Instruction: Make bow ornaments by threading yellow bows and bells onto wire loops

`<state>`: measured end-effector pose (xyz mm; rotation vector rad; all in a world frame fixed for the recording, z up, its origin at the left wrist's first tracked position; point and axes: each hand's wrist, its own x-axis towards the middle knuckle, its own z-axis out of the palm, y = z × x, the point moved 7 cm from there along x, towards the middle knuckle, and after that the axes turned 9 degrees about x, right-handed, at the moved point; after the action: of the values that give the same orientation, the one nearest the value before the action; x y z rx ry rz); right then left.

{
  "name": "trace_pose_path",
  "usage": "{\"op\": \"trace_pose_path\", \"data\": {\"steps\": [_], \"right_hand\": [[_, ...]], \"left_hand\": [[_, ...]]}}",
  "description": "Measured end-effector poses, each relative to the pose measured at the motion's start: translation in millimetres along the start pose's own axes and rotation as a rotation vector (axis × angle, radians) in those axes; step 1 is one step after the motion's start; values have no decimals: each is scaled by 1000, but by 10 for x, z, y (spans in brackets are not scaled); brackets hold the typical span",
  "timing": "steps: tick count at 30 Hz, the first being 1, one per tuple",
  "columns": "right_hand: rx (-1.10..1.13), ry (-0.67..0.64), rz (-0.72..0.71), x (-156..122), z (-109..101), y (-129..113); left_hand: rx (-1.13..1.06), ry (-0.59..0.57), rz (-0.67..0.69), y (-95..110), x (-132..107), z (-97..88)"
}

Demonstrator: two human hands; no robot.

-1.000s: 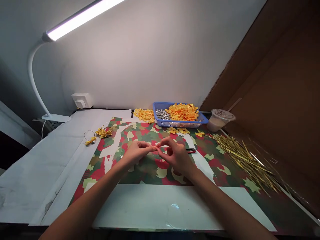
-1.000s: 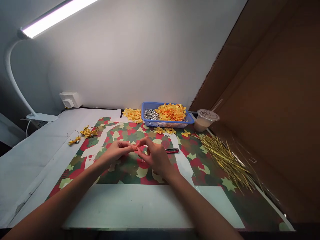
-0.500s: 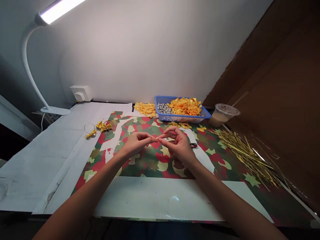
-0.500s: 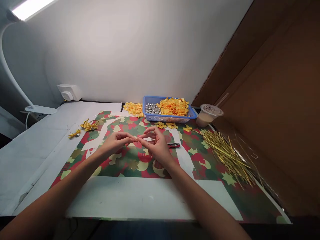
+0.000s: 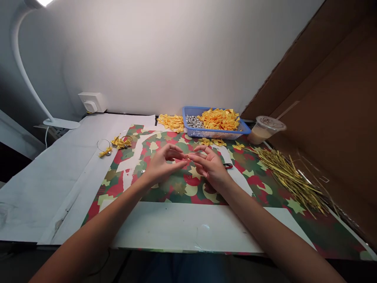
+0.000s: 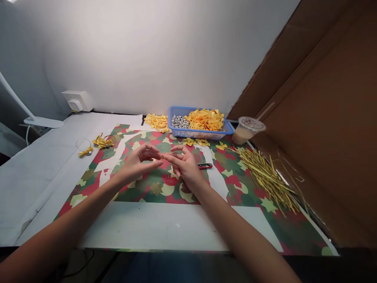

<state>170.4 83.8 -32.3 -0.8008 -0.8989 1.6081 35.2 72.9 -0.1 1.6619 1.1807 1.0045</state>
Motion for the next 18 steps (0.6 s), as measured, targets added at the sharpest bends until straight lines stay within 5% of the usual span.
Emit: {"op": "trace_pose_path", "data": {"steps": [18], "right_hand": [[297,-62,223,-53,93,118]], "left_hand": [[-58,-68,-178,-36,-26,-1]]}}
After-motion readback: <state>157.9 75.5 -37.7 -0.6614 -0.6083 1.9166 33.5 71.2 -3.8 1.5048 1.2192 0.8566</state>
